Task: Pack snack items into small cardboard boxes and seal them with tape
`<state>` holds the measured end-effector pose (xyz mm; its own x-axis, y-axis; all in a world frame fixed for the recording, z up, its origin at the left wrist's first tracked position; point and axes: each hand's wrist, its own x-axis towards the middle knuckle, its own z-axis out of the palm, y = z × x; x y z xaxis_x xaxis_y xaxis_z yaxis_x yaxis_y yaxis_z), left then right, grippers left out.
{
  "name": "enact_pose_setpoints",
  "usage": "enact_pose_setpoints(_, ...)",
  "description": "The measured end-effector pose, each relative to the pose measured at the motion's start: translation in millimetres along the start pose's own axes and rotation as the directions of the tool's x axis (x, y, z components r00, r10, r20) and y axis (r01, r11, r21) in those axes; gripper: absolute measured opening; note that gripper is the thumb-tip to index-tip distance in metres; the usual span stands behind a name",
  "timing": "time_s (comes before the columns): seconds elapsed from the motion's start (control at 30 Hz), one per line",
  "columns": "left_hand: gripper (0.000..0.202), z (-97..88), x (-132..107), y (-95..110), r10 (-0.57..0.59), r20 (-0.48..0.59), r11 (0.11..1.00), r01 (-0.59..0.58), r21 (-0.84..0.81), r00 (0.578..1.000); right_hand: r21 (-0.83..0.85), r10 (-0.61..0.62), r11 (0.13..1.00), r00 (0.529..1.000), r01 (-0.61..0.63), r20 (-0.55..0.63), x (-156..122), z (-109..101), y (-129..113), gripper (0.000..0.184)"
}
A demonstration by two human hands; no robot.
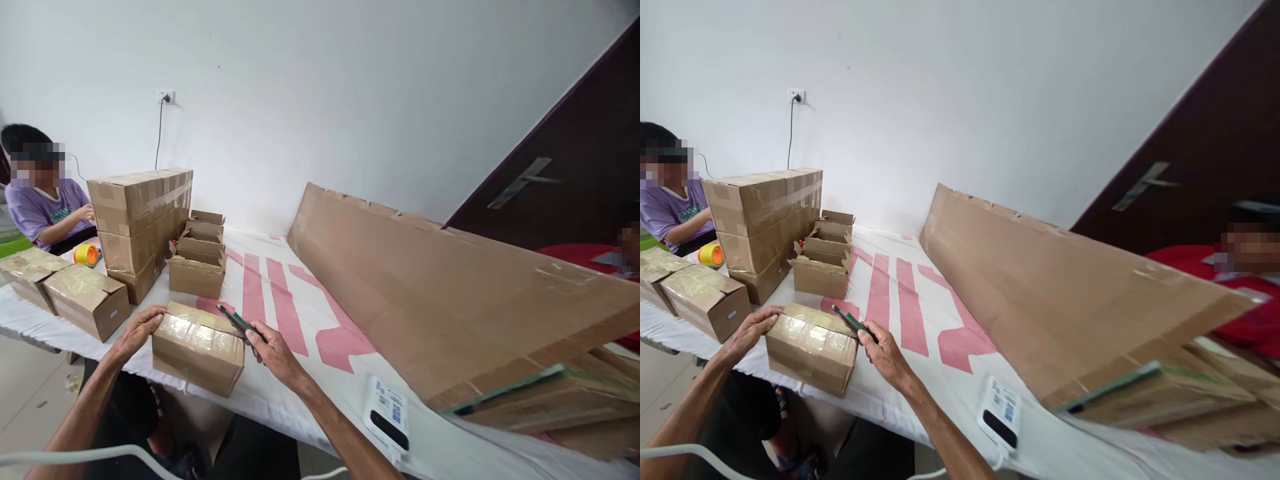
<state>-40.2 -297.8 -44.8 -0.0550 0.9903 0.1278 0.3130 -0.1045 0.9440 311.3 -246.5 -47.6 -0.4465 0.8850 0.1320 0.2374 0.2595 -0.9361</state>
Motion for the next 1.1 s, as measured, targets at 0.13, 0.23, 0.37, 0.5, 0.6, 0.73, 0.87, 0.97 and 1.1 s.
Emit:
enact_pose_setpoints(0.13, 0.05, -2.9, -4.3, -0.6, -0.016, 0.05, 1.0, 0.017, -0.024, 0.999, -0.155, -0.077, 0.985, 0.997, 0.08, 0.023, 4.4, -9.9, -3.6, 0.043)
enact_pose_setpoints(0.23, 0.045, -1.6, -8.1, -2.7, 0.033, 0.047, 0.999, -0.034, 0.006, 0.998, -0.271, -0.149, 0.95, 0.988, 0.157, 0.05, 11.3, -14.5, -18.3, 0.036)
enact_pose_setpoints(0.37, 0.039, 4.9, -13.6, -4.3, 0.061, 0.044, 0.995, -0.065, 0.078, 0.997, -0.373, -0.166, 0.898, 0.965, 0.233, 0.202, 24.2, -7.0, -50.3, 0.029)
enact_pose_setpoints(0.5, 0.035, 10.7, -19.5, 1.1, 0.055, 0.057, 0.996, -0.058, 0.061, 0.997, -0.427, -0.189, 0.849, 0.934, 0.31, 0.303, 36.6, 5.5, -80.5, 0.023)
enact_pose_setpoints(0.6, 0.037, 11.9, -22.1, 6.0, 0.048, 0.069, 0.998, -0.05, 0.04, 0.996, -0.483, -0.191, 0.8, 0.914, 0.357, 0.358, 44.5, 10.9, -94.6, 0.022)
enact_pose_setpoints(0.73, 0.041, 11.7, -22.9, 8.6, 0.05, 0.078, 0.998, -0.053, 0.039, 0.996, -0.546, -0.201, 0.734, 0.897, 0.404, 0.393, 53.3, 14.9, -102.1, 0.022)
enact_pose_setpoints(0.87, 0.043, 12.2, -23.9, 10.3, 0.037, 0.086, 0.998, -0.04, 0.043, 0.996, -0.587, -0.211, 0.682, 0.886, 0.436, 0.414, 58.0, 18.9, -106.4, 0.021)
enact_pose_setpoints(0.97, 0.042, 13.1, -25.2, 12.9, 0.031, 0.086, 0.998, -0.036, 0.052, 0.996, -0.587, -0.22, 0.672, 0.878, 0.452, 0.425, 58.4, 20.5, -110.7, 0.022)
enact_pose_setpoints(1.1, 0.041, 14.1, -25.9, 15.0, 0.033, 0.081, 0.998, -0.036, 0.045, 0.996, -0.609, -0.211, 0.643, 0.872, 0.465, 0.442, 58.6, 21.1, -113.9, 0.023)
